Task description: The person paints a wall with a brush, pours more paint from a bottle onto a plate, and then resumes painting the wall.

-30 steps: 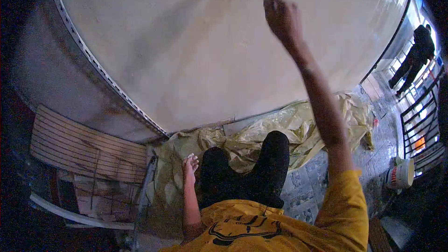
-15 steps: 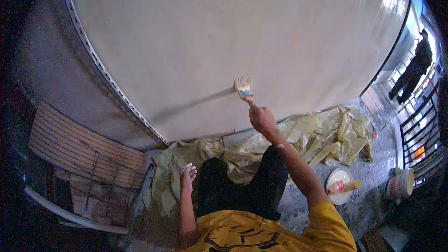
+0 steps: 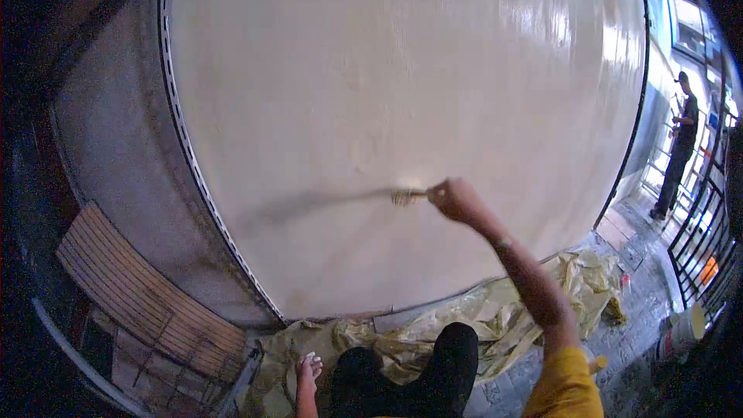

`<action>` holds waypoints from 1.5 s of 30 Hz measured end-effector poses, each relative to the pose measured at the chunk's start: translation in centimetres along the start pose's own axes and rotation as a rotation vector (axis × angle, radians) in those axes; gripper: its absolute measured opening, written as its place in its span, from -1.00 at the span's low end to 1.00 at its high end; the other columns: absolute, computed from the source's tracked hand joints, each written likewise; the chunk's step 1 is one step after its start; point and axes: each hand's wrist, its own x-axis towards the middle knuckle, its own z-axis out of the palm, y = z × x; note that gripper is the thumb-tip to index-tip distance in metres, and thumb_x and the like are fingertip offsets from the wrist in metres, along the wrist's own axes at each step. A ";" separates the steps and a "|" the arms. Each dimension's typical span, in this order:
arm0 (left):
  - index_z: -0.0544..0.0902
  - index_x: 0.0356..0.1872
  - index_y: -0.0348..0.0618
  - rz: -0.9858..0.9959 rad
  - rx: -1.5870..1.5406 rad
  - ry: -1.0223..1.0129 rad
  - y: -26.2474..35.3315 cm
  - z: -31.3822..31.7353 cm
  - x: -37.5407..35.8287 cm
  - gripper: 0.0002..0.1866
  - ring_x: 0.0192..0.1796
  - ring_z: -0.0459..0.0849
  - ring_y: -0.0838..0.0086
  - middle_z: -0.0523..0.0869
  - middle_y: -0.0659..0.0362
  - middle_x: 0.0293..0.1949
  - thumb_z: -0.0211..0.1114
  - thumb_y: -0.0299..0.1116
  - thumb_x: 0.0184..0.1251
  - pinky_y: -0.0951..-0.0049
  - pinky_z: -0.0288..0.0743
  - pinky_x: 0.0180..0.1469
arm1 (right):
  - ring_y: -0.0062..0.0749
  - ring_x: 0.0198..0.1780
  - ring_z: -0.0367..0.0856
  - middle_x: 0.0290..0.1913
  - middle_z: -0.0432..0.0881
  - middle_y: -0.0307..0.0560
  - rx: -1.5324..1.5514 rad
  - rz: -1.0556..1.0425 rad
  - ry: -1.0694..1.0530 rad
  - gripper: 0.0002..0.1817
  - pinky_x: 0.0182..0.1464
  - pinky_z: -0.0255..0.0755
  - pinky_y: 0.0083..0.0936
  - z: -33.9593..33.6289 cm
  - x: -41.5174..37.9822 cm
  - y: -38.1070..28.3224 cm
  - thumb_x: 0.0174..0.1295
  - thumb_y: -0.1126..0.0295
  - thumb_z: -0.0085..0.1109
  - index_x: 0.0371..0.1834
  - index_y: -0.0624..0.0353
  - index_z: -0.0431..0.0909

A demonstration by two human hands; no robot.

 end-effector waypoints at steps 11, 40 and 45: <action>0.64 -0.07 0.10 0.003 -0.084 -0.008 0.7 2.8 1.3 -0.69 -0.33 0.68 0.53 0.73 0.27 -0.32 0.28 -0.06 0.22 0.49 0.53 -0.34 | -0.33 -0.49 0.67 -0.43 0.67 0.18 -0.089 -0.247 0.691 -0.76 -0.42 0.47 -0.33 -23.7 10.4 -7.9 0.23 0.27 0.19 -0.12 0.07 0.71; 0.60 0.00 0.10 -0.097 0.046 -0.002 2.0 3.9 0.4 -0.66 -0.32 0.66 0.56 0.72 0.32 -0.29 0.19 -0.03 0.28 0.44 0.47 -0.25 | 0.23 -0.52 0.57 -0.55 0.60 0.18 0.004 -0.215 -0.244 -0.77 -0.39 0.51 0.02 12.1 -9.5 3.1 0.22 0.30 0.05 -0.22 0.13 0.67; 0.60 -0.04 0.12 -0.124 0.027 0.038 1.7 3.5 1.3 -0.69 -0.34 0.66 0.53 0.73 0.31 -0.30 0.20 -0.04 0.27 0.50 0.48 -0.27 | 0.16 -0.48 0.61 -0.51 0.62 0.23 -0.157 -0.123 -0.179 -0.73 -0.36 0.52 -0.04 1.0 -1.2 -1.8 0.22 0.21 0.14 -0.41 0.18 0.69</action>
